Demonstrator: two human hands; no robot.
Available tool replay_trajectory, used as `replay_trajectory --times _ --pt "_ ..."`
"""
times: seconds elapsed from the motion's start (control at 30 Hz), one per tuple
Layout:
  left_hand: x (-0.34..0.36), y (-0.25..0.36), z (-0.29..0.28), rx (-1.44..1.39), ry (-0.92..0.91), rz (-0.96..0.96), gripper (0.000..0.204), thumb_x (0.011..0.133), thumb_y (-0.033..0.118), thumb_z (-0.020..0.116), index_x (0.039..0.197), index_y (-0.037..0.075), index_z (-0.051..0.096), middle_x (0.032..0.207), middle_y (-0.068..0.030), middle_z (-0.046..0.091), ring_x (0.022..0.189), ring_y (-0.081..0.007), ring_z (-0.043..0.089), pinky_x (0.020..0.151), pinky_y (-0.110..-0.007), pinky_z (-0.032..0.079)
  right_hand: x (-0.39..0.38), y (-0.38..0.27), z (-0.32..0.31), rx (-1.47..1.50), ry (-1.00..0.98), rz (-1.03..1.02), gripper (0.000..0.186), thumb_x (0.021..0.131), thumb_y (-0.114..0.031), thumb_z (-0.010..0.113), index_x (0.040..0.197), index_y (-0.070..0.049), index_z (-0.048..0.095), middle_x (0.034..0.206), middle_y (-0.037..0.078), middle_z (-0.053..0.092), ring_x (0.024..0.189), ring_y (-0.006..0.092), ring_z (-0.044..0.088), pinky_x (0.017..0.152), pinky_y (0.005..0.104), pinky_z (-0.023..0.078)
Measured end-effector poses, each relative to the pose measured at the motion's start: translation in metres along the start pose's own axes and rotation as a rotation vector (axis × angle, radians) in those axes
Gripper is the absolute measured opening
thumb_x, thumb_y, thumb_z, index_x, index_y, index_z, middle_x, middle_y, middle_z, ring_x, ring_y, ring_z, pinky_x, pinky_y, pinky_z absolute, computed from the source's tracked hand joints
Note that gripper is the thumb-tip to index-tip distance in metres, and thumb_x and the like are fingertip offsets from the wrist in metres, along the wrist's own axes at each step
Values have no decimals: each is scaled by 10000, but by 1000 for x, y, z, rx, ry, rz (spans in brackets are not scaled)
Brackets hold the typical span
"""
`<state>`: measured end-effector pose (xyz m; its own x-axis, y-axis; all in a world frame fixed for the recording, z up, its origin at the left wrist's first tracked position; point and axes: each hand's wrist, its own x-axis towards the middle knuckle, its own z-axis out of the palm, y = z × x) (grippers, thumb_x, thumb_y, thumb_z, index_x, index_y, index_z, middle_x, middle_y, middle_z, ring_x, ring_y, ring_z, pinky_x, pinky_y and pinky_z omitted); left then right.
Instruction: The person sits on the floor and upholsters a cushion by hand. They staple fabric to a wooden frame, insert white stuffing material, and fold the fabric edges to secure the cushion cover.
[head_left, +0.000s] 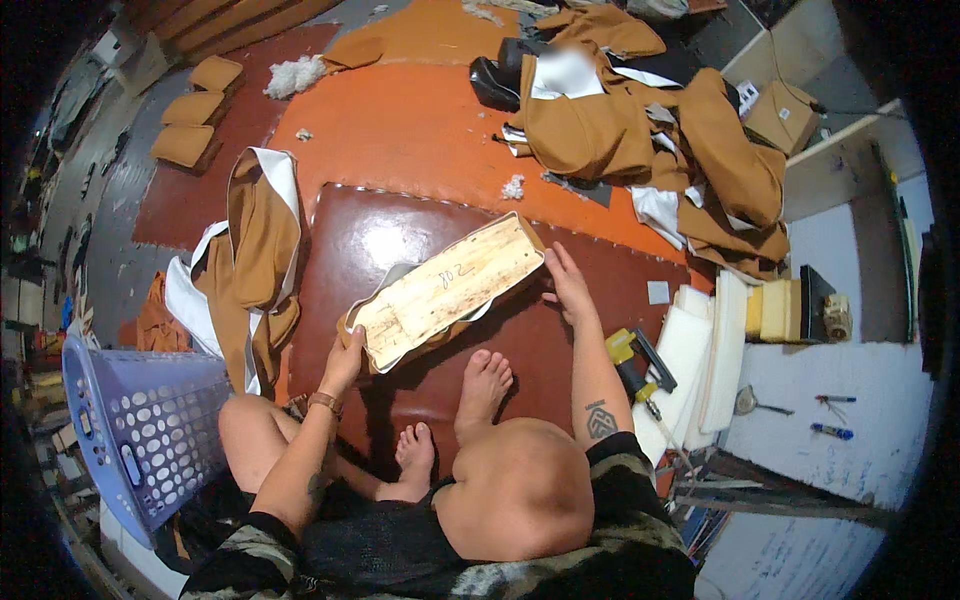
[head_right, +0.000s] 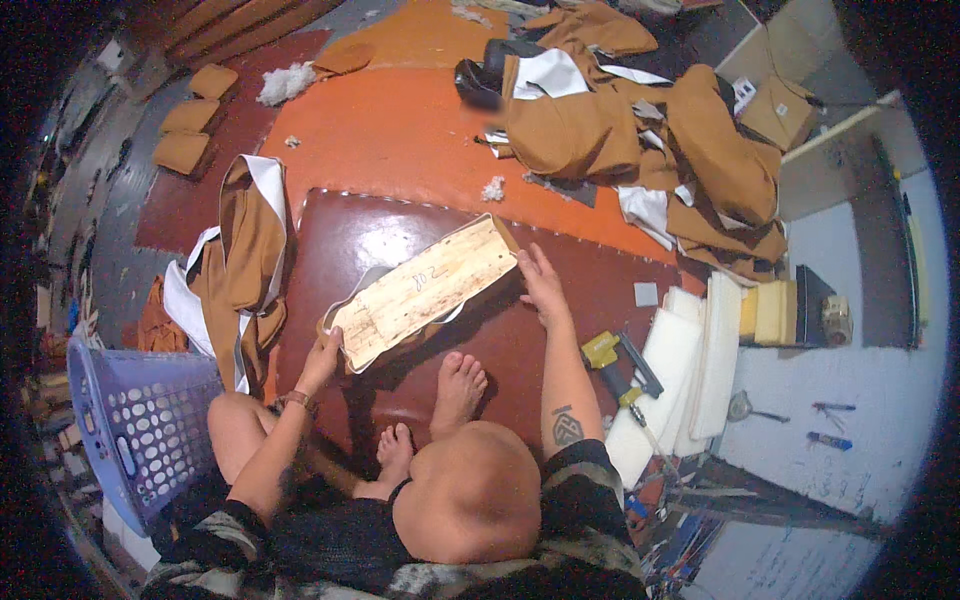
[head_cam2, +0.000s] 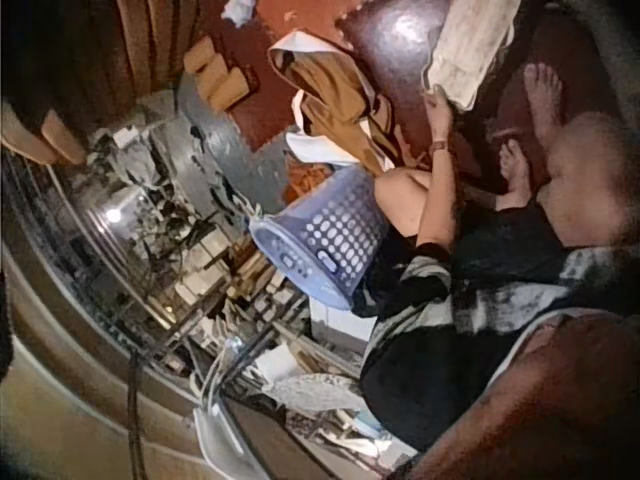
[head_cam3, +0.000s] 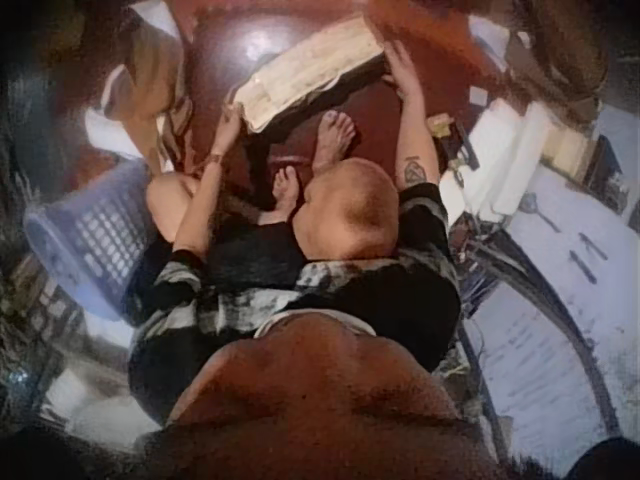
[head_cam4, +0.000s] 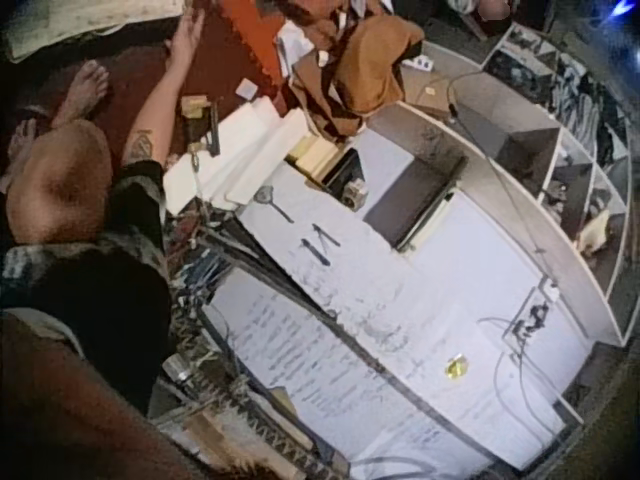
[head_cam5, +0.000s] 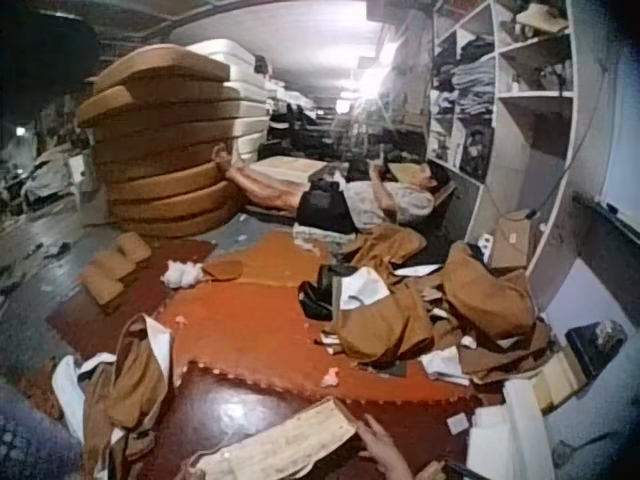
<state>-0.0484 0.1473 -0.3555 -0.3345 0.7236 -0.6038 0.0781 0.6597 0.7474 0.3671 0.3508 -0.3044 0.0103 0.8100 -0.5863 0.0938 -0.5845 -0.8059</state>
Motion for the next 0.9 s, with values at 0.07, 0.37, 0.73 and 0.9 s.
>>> replay_trajectory --times 0.07,0.37,0.73,0.9 --pt "11 12 16 -45 -11 3 709 1031 444 673 1517 -36 484 1442 -208 622 1327 -273 599 1134 -369 451 15 -4 -6 -80 -29 -57 795 992 -477 739 1622 -126 404 1459 48 597 1179 185 596 943 382 513" --pt "26 125 -1 2 -252 370 963 890 10 804 1658 88 229 1568 -152 492 1412 -240 520 1148 -377 476 -82 90 -76 105 -28 -70 946 869 -243 890 1619 -101 332 1371 119 593 1235 230 582 1063 388 475" --pt "21 124 34 379 -325 512 1161 688 162 985 1647 86 336 1511 -199 592 1414 -278 562 1161 -384 473 -148 64 -85 -289 -76 -82 948 975 -311 775 1669 -28 194 1540 214 480 1467 289 428 1206 413 361" --pt "19 139 34 354 -346 435 1115 723 165 972 1634 71 336 1494 -211 597 1373 -291 595 1133 -396 492 -141 69 -89 -340 -85 -176 1234 807 -353 918 1679 15 125 1623 205 416 1517 277 387 1226 379 337"
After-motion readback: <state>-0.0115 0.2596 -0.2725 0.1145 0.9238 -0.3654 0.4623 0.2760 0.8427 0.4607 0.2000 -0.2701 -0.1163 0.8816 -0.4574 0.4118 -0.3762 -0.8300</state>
